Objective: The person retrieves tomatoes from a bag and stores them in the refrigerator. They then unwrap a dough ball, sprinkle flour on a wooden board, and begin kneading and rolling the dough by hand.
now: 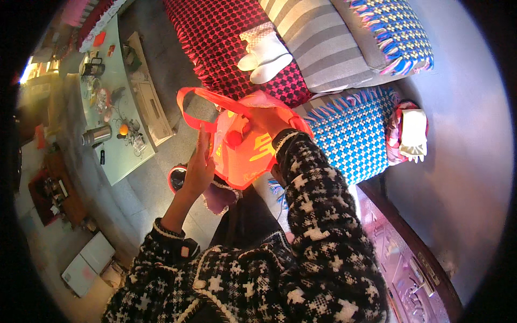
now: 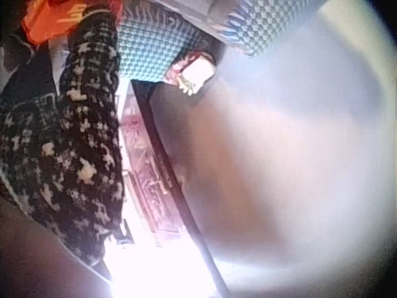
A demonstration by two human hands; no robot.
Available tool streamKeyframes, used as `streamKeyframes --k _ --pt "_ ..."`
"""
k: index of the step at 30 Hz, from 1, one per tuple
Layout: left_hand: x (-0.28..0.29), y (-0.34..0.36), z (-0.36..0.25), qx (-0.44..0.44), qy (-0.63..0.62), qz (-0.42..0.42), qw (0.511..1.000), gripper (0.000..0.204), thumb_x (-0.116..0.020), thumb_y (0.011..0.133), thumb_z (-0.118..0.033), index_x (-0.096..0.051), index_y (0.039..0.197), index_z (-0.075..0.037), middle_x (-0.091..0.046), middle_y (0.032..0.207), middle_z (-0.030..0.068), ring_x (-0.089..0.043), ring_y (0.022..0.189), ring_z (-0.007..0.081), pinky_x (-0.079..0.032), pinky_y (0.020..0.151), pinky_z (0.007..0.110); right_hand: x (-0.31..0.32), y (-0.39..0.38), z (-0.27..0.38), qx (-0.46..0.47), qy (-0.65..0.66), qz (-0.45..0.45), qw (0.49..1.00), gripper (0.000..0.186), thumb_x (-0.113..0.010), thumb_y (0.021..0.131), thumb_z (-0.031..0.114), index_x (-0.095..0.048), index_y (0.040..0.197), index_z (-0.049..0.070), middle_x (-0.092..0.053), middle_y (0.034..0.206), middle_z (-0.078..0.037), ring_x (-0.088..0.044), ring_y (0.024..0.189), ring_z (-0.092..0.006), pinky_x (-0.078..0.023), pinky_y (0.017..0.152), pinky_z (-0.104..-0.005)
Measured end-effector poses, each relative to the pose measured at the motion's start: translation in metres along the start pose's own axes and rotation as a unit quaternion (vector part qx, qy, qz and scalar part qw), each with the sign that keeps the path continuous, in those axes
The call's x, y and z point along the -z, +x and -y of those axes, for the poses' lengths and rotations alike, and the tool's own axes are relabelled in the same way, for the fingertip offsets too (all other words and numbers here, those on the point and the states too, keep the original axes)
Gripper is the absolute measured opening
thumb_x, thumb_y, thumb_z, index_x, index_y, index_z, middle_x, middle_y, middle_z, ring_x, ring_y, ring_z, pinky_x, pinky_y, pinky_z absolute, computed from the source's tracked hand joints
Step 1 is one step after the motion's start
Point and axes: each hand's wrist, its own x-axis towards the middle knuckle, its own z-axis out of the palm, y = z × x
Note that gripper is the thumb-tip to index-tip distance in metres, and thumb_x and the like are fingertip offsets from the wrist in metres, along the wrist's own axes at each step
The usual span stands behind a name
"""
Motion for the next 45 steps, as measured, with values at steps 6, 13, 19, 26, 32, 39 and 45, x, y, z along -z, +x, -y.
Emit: streamKeyframes --k 6,13,19,26,32,39,45 --pt "0.0 0.004 0.011 0.006 0.037 -0.017 0.999 0.077 -0.048 0.085 0.012 -0.018 0.154 -0.005 -0.033 0.154 0.0219 -0.049 0.132 0.034 -0.048 0.098 0.037 -0.044 0.046 -0.021 -0.03 -0.029 0.009 0.999 0.038 -0.063 0.09 0.02 -0.056 0.125 0.007 -0.064 0.117 -0.016 -0.063 0.106 -0.0309 -0.051 0.089 -0.0399" --pt "-0.009 0.005 0.034 -0.049 0.036 -0.083 0.995 0.055 -0.053 0.088 0.005 -0.047 0.142 -0.007 -0.06 0.126 0.0243 -0.062 0.113 0.039 -0.05 0.093 0.041 -0.098 0.086 -0.046 -0.063 -0.04 0.009 0.997 0.04 -0.064 0.09 0.022 -0.054 0.127 0.008 -0.064 0.119 -0.014 -0.063 0.107 -0.03 -0.051 0.09 -0.04" --pt "-0.006 0.015 0.041 -0.038 0.047 -0.063 0.996 0.043 -0.051 0.088 0.01 -0.057 0.13 0.001 -0.063 0.126 0.02 -0.062 0.118 0.0276 -0.05 0.095 0.034 -0.127 0.105 -0.05 -0.077 -0.041 0.0 0.996 0.042 -0.065 0.091 0.023 -0.053 0.129 0.009 -0.064 0.12 -0.013 -0.063 0.108 -0.0293 -0.051 0.091 -0.0401" --pt "-0.005 0.033 0.018 -0.093 0.06 -0.104 0.988 0.043 -0.05 0.083 0.015 -0.064 0.121 0.001 -0.066 0.119 0.0197 -0.065 0.109 0.0317 -0.051 0.093 0.036 -0.121 0.086 -0.055 -0.08 0.015 -0.05 0.995 0.045 -0.065 0.091 0.025 -0.052 0.131 0.01 -0.063 0.121 -0.012 -0.063 0.109 -0.0284 -0.051 0.093 -0.0402" --pt "0.001 0.059 -0.03 -0.165 0.026 -0.08 0.983 0.043 -0.052 0.085 0.011 -0.062 0.125 -0.002 -0.064 0.126 0.0171 -0.064 0.112 0.0319 -0.051 0.095 0.037 -0.075 0.03 -0.067 -0.085 0.188 -0.175 0.963 0.047 -0.066 0.092 0.027 -0.05 0.133 0.01 -0.063 0.123 -0.011 -0.063 0.109 -0.0277 -0.051 0.094 -0.0403" --pt "-0.006 0.094 -0.057 -0.18 0.036 -0.115 0.976 0.036 -0.058 0.092 -0.003 -0.059 0.128 -0.005 -0.053 0.14 0.0166 -0.052 0.128 0.0312 -0.043 0.104 0.04 -0.007 -0.05 -0.076 -0.043 0.535 -0.279 0.797 0.05 -0.067 0.092 0.028 -0.049 0.135 0.011 -0.062 0.124 -0.01 -0.063 0.11 -0.0269 -0.051 0.095 -0.0405" --pt "-0.015 0.063 -0.032 -0.018 -0.145 -0.023 0.989 0.025 -0.061 0.095 -0.015 -0.065 0.117 -0.003 -0.067 0.114 0.0113 -0.065 0.103 0.0198 -0.051 0.091 0.032 0.031 -0.102 -0.054 -0.008 0.757 -0.175 0.63 0.055 -0.068 0.092 0.032 -0.045 0.138 0.012 -0.06 0.128 -0.008 -0.062 0.113 -0.026 -0.051 0.098 -0.042"
